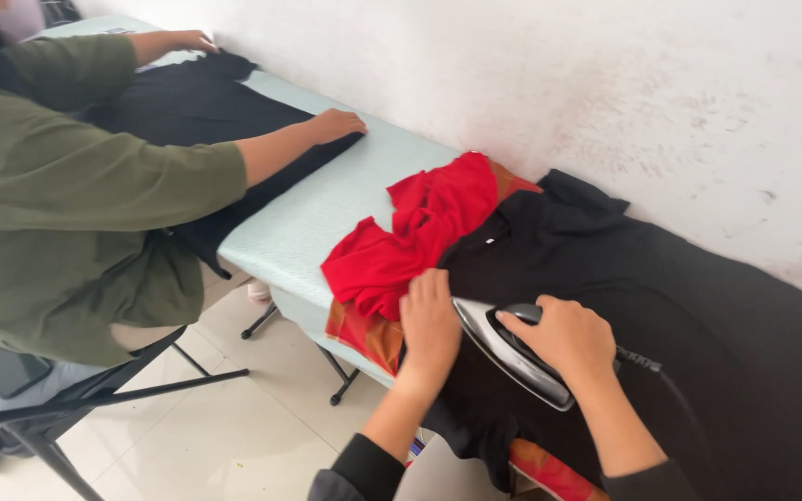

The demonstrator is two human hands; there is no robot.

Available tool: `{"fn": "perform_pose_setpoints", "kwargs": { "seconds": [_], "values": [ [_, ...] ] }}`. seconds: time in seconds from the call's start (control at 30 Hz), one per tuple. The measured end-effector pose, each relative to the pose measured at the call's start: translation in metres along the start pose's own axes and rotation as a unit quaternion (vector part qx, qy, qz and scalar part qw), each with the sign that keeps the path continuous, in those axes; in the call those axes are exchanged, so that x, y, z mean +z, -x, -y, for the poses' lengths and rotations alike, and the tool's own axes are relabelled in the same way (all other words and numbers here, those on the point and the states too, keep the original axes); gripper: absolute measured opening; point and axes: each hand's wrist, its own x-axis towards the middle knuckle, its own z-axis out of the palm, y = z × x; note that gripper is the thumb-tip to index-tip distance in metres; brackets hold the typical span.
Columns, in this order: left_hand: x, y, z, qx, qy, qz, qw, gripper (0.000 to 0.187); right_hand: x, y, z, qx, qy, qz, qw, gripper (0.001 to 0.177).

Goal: Ironing a black t-shirt on an ironing board.

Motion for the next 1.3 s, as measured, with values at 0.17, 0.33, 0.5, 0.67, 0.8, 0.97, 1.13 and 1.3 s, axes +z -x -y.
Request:
{"fn": "perform_pose_setpoints", "kwargs": {
  "seconds": [0.17, 0.33, 0.5, 0.67, 0.8, 0.97, 1.13, 1.3],
  "values": [
    [0.024, 0.029, 0.012, 0.031, 0.099, 0.013, 0.995, 0.06, 0.003, -0.006, 0.022, 0.013, -0.035, -0.032, 0.999, 0.079],
    [0.041, 0.034, 0.024, 0.05, 0.072, -0.02, 0.996, 0.058, 0.016, 0.001, -0.003, 0.002, -0.035, -0.019, 0.999, 0.083],
    [0.048, 0.033, 0.024, 0.053, 0.03, 0.046, 0.997, 0.056, 0.004, 0.041, -0.064, 0.067, -0.026, -0.022, 0.997, 0.084],
    [0.048, 0.026, -0.016, 0.091, 0.013, 0.094, 0.991, 0.049, -0.009, 0.08, -0.141, 0.165, -0.004, -0.001, 0.986, 0.09],
    [0.041, 0.029, -0.01, 0.131, 0.067, 0.146, 0.978, 0.066, -0.016, 0.106, -0.207, 0.256, 0.022, -0.018, 0.966, 0.089],
    [0.042, 0.019, 0.018, 0.154, 0.071, 0.139, 0.976, 0.064, -0.008, 0.137, -0.307, 0.353, 0.054, -0.045, 0.933, 0.098],
    [0.03, 0.021, 0.019, 0.21, 0.007, 0.035, 0.977, 0.058, -0.004, 0.17, -0.368, 0.421, 0.059, -0.03, 0.905, 0.079],
    [0.032, 0.026, 0.022, 0.206, 0.034, 0.048, 0.977, 0.058, -0.003, 0.197, -0.356, 0.334, 0.087, 0.013, 0.938, 0.064]
  ]
}}
